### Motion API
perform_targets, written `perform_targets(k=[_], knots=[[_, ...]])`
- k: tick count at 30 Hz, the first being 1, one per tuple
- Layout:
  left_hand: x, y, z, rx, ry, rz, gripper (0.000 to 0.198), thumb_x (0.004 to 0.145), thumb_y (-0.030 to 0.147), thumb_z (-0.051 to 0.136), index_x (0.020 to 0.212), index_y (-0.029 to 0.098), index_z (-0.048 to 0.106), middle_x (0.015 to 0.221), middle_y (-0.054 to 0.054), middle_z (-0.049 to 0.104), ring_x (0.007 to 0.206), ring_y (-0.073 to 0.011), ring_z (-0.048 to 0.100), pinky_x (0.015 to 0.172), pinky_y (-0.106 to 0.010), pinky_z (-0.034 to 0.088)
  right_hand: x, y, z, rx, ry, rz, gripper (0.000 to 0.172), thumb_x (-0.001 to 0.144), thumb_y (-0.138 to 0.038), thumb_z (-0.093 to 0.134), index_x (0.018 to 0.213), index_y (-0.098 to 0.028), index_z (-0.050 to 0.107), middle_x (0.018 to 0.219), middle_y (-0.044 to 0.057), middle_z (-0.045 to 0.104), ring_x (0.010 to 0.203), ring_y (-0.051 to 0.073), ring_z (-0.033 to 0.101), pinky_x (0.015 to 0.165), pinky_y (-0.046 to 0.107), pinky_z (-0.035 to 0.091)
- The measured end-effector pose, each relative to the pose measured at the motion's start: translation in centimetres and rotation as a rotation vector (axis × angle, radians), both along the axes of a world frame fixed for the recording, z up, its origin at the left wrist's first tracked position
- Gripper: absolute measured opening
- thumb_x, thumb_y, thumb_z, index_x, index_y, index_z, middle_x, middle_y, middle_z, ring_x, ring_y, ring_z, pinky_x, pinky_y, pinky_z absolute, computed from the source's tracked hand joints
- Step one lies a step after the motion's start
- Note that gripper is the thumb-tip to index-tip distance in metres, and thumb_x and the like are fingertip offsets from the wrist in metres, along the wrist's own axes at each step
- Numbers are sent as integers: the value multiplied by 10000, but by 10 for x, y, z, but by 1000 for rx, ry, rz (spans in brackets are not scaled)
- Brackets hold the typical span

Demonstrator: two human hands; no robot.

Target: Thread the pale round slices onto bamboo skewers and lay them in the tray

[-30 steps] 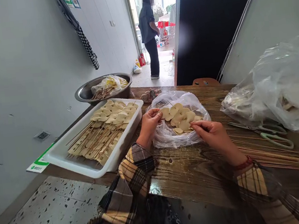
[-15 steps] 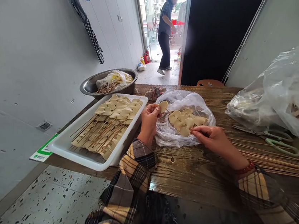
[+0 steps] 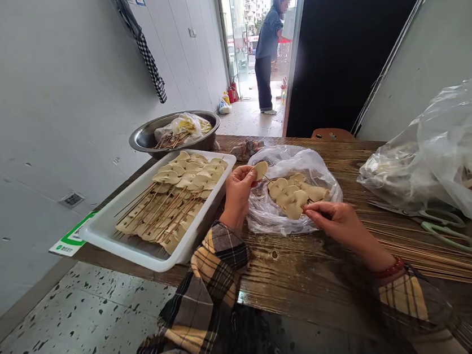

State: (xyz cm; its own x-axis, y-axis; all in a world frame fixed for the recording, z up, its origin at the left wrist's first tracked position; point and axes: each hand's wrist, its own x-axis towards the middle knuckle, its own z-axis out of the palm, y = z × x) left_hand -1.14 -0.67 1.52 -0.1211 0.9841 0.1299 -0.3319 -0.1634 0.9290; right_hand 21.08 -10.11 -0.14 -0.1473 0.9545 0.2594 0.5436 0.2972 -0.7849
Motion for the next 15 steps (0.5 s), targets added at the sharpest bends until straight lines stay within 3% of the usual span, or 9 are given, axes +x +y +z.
perform_targets(k=[15], knots=[[2, -2, 2, 56, 104, -6, 190, 683, 273, 758, 767, 151, 640, 719, 1, 627, 648, -98, 566, 621, -219, 443, 1, 0, -1, 43, -53, -8, 353, 875, -434, 553, 877, -163, 779, 702, 44, 727, 591, 174, 617, 557, 272, 464]])
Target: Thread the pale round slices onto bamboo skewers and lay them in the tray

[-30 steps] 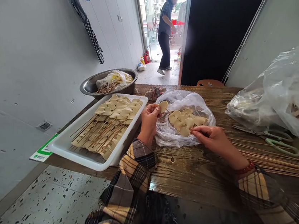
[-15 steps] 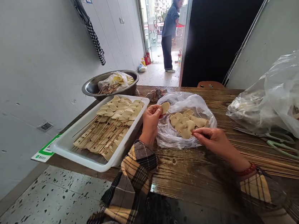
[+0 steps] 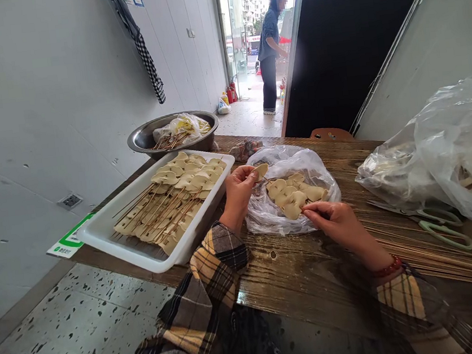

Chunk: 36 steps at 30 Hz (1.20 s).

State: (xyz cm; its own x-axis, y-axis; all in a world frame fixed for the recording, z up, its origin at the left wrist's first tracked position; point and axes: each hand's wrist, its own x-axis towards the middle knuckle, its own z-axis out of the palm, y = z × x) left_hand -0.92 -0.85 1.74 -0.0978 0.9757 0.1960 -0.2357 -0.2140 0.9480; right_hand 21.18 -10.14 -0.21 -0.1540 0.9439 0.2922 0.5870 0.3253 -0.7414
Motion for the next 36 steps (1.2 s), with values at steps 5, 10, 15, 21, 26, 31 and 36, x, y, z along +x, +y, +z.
perform_targets(k=[5, 10, 15, 21, 26, 31, 36], knots=[[1, 2, -2, 67, 107, 33, 157, 706, 280, 743, 748, 156, 656, 715, -1, 626, 641, -99, 544, 611, -217, 430, 0, 0, 2, 2, 7, 8, 337, 874, -416, 554, 860, -164, 777, 730, 47, 742, 635, 184, 644, 588, 273, 477], [4, -1, -2, 72, 130, -2, 146, 708, 264, 736, 766, 149, 667, 720, -1, 620, 650, -101, 545, 640, -226, 433, -1, 0, 2, -8, 18, 7, 336, 870, -416, 557, 856, -161, 775, 708, 44, 733, 626, 182, 641, 576, 271, 473], [4, -2, -2, 21, 56, -10, 164, 684, 255, 746, 748, 142, 645, 721, 5, 611, 662, -100, 551, 646, -230, 459, 0, 0, 1, 2, 15, 9, 340, 878, -415, 551, 887, -159, 775, 730, 51, 744, 641, 188, 654, 589, 279, 490], [-1, -1, -1, -124, -128, -95, 254, 666, 279, 784, 788, 142, 607, 707, 0, 633, 595, -95, 591, 540, -201, 425, -1, -1, 1, 58, 24, 4, 286, 864, -391, 578, 874, -194, 785, 845, 61, 778, 728, 216, 700, 678, 313, 539], [-3, -1, 0, -222, -248, -185, 266, 663, 255, 792, 806, 143, 597, 694, -3, 640, 562, -87, 588, 510, -199, 416, -1, -2, 0, 52, 26, 5, 294, 867, -402, 575, 912, -212, 794, 880, 62, 784, 737, 224, 707, 655, 317, 549], [-4, 0, -1, -252, -314, -220, 237, 667, 213, 777, 798, 143, 592, 647, 7, 630, 534, -86, 586, 506, -197, 418, -1, -1, 0, 37, 36, 12, 291, 861, -398, 586, 896, -197, 795, 825, 55, 779, 677, 205, 692, 631, 304, 542], [-1, 0, -4, -263, -352, -233, 187, 693, 177, 740, 810, 134, 600, 659, -1, 642, 546, -92, 603, 527, -204, 435, -2, -1, -1, 28, 50, -2, 304, 860, -409, 587, 908, -188, 791, 823, 59, 776, 667, 203, 682, 622, 307, 539]])
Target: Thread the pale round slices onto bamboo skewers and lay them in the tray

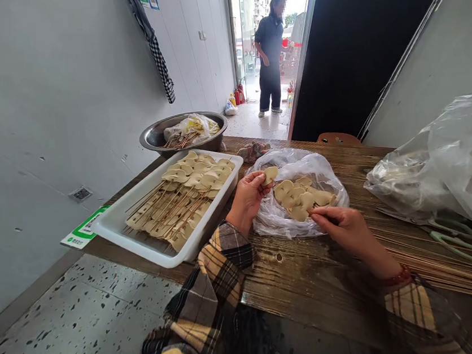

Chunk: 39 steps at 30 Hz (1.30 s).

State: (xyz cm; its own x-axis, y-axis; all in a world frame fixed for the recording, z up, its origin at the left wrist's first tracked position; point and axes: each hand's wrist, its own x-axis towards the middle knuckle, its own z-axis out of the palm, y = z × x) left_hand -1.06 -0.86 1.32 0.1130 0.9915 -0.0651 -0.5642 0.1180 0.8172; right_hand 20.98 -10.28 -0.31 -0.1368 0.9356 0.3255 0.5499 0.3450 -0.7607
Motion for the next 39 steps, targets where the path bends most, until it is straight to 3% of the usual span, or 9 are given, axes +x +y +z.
perform_targets(k=[8, 15, 25, 33, 39], knots=[[5, -2, -1, 5, 23, -5, 210, 686, 180, 759, 810, 136, 595, 703, -10, 658, 573, -92, 613, 573, -212, 456, -3, 0, -4, -2, -3, -43, 322, 863, -427, 583, 916, -185, 788, 782, 55, 765, 604, 186, 645, 582, 301, 523], [9, -3, 0, 100, 160, 115, 231, 673, 197, 745, 817, 145, 573, 689, 5, 643, 575, -104, 620, 563, -212, 448, -5, 0, -2, -36, 38, -43, 336, 863, -425, 581, 906, -164, 789, 669, 39, 718, 546, 169, 605, 536, 283, 482], [8, 1, -5, 268, 322, 191, 155, 674, 203, 703, 753, 154, 579, 684, 5, 616, 614, -107, 586, 618, -240, 472, -3, 1, -5, -50, 22, -27, 376, 880, -444, 564, 948, -147, 784, 699, 53, 717, 603, 181, 617, 550, 281, 469], [10, 0, -4, 272, 344, 148, 224, 634, 267, 745, 723, 144, 581, 677, 5, 622, 624, -111, 583, 612, -245, 488, -2, 3, -5, -53, 60, -27, 364, 869, -441, 577, 919, -142, 779, 644, 38, 687, 571, 165, 590, 545, 271, 446], [11, -7, 2, 234, 313, 42, 263, 616, 280, 795, 740, 133, 616, 692, 17, 607, 622, -84, 547, 590, -211, 466, -4, 2, -4, -114, 139, -56, 380, 838, -466, 603, 923, -139, 775, 604, 25, 653, 504, 139, 528, 481, 258, 405]])
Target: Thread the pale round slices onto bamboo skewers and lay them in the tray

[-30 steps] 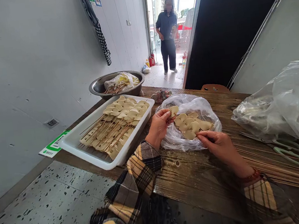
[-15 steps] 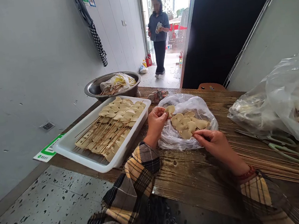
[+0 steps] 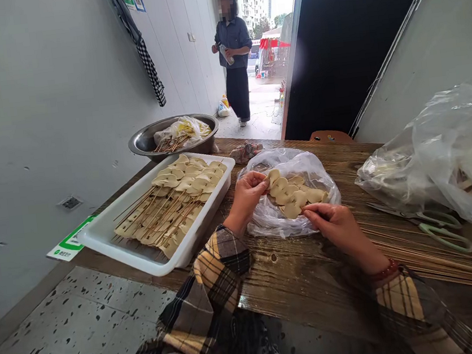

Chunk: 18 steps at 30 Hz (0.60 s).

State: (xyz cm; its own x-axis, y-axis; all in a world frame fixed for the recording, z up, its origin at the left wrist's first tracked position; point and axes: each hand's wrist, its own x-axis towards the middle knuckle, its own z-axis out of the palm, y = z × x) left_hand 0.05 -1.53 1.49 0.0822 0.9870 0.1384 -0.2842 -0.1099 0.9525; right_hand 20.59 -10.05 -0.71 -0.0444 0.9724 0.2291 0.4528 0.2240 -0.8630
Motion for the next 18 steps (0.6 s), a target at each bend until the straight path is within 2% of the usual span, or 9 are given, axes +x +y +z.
perform_targets(k=[5, 8, 14, 18], knots=[[-1, -1, 1, -119, -206, -60, 310, 670, 328, 804, 870, 140, 662, 830, -17, 655, 713, -111, 597, 653, -238, 503, -4, -2, 5, -58, 99, -11, 442, 804, -519, 618, 912, -116, 763, 525, -2, 578, 439, 112, 453, 430, 244, 353], [1, -1, -1, -200, -300, -129, 274, 739, 353, 769, 881, 139, 674, 820, -39, 672, 700, -119, 607, 641, -231, 497, -5, -2, 5, -85, 112, -2, 452, 807, -522, 622, 919, -106, 760, 521, -9, 560, 437, 101, 430, 430, 239, 336], [7, -5, -4, -193, -341, -315, 306, 756, 345, 767, 963, 131, 694, 848, -61, 702, 724, -133, 634, 651, -224, 506, -5, -1, -4, -91, 113, 15, 428, 833, -506, 623, 970, -123, 757, 547, -19, 562, 443, 91, 432, 440, 232, 340], [7, -6, -1, -201, -349, -285, 274, 739, 287, 779, 938, 118, 695, 867, -74, 722, 741, -141, 651, 669, -228, 519, -6, -2, -5, -94, 104, 20, 417, 836, -505, 621, 979, -139, 761, 559, -13, 587, 436, 99, 458, 438, 236, 363]])
